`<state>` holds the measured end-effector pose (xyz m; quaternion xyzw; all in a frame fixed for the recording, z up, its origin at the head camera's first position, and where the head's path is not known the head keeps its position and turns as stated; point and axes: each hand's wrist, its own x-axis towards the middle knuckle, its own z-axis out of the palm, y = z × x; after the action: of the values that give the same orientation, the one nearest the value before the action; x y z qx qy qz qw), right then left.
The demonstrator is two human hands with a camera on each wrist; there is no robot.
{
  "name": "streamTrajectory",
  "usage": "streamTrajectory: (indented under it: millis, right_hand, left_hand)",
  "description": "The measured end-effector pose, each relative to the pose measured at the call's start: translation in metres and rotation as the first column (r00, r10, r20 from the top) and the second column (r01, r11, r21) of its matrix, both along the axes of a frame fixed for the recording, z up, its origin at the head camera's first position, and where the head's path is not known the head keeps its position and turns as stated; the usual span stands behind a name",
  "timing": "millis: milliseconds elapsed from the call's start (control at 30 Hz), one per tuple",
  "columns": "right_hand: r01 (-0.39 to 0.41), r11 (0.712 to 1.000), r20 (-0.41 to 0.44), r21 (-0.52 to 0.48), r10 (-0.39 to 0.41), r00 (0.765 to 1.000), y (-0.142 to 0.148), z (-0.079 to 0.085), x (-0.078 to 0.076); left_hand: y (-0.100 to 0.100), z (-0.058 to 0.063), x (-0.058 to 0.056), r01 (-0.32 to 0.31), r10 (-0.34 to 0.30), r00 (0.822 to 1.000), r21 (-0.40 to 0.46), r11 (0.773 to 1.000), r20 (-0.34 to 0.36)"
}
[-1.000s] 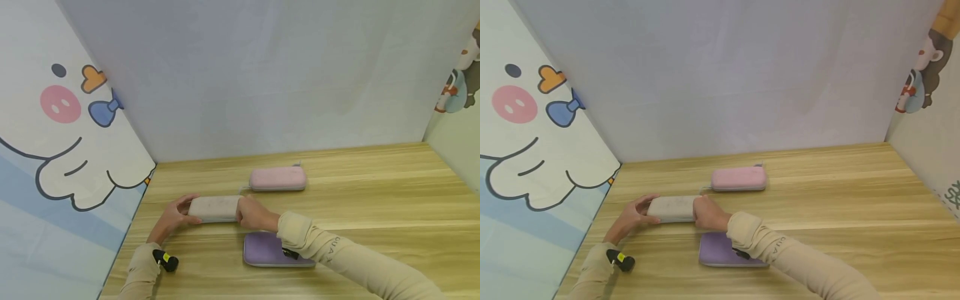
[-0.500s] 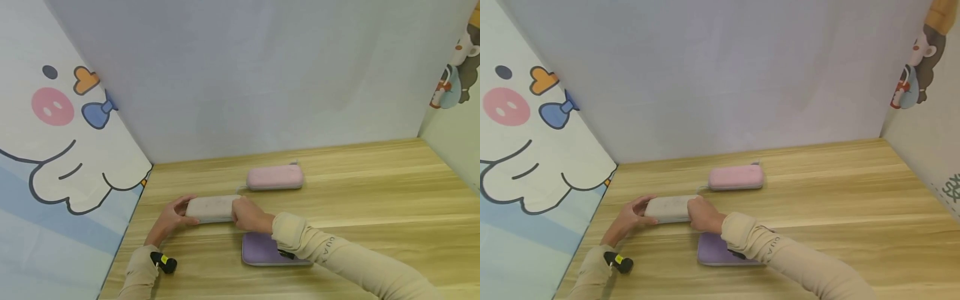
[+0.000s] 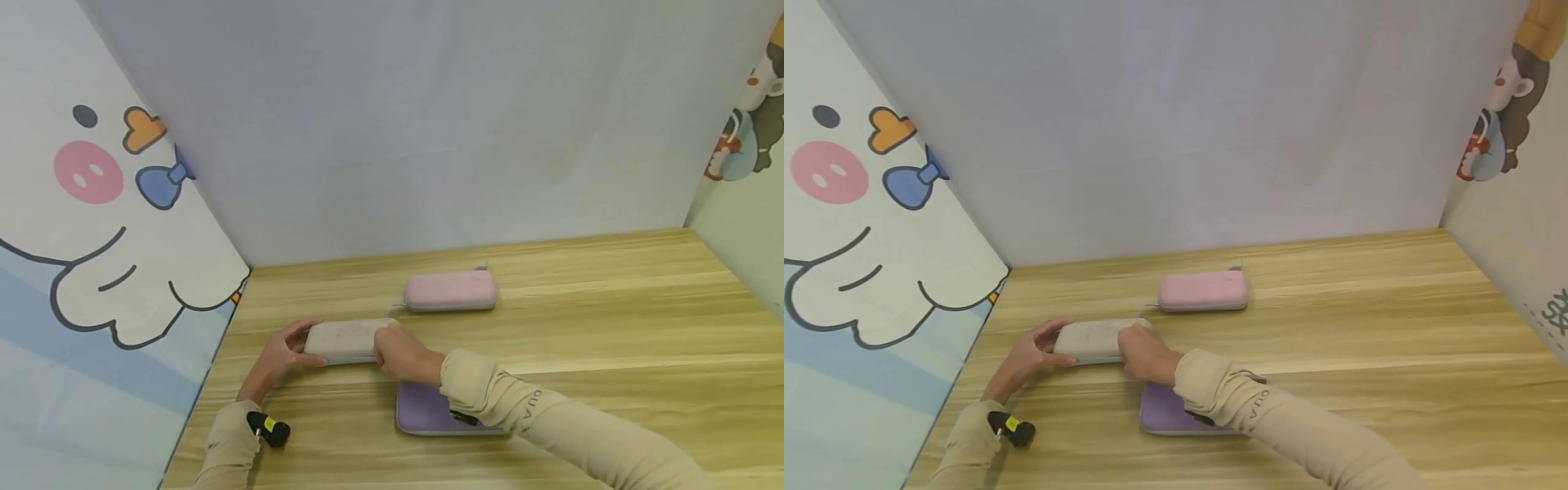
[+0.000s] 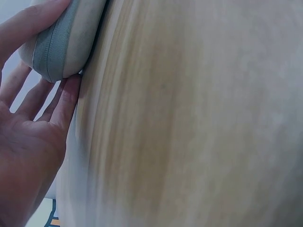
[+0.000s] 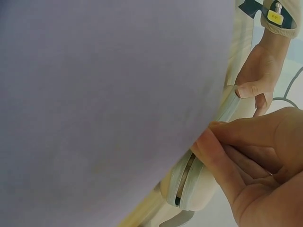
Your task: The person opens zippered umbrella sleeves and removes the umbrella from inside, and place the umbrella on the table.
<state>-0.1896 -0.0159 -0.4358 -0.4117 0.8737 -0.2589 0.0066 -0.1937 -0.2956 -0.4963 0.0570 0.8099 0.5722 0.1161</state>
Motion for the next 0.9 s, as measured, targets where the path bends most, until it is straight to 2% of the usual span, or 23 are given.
streamTrajectory:
  millis: [100,333,500,667,900]
  right_hand:
    - [0.002,1.0,-0.022,0.002,-0.002,1.0,-0.002,-0.001,0.001]
    - [0.012,1.0,-0.017,0.008,-0.012,1.0,-0.006,-0.003,0.0]
    - [0.011,1.0,-0.014,-0.002,-0.011,1.0,-0.008,-0.004,0.0]
    - [0.008,1.0,-0.008,-0.017,-0.009,1.0,-0.009,-0.006,-0.001]
    - [-0.002,0.999,0.0,-0.046,0.002,1.0,-0.011,-0.007,-0.002]
  left_hand:
    - [0.001,0.002,0.0,-0.001,0.001,1.0,0.007,1.0,0.012]
    - [0.01,0.022,0.007,0.009,-0.009,1.0,0.006,1.0,0.025]
    - [0.011,0.025,0.008,0.006,-0.007,1.0,0.006,1.0,0.024]
    - [0.009,0.021,0.007,0.011,-0.011,1.0,0.016,1.0,0.015]
    - [0.001,0.001,0.0,-0.012,0.012,1.0,0.003,1.0,-0.001]
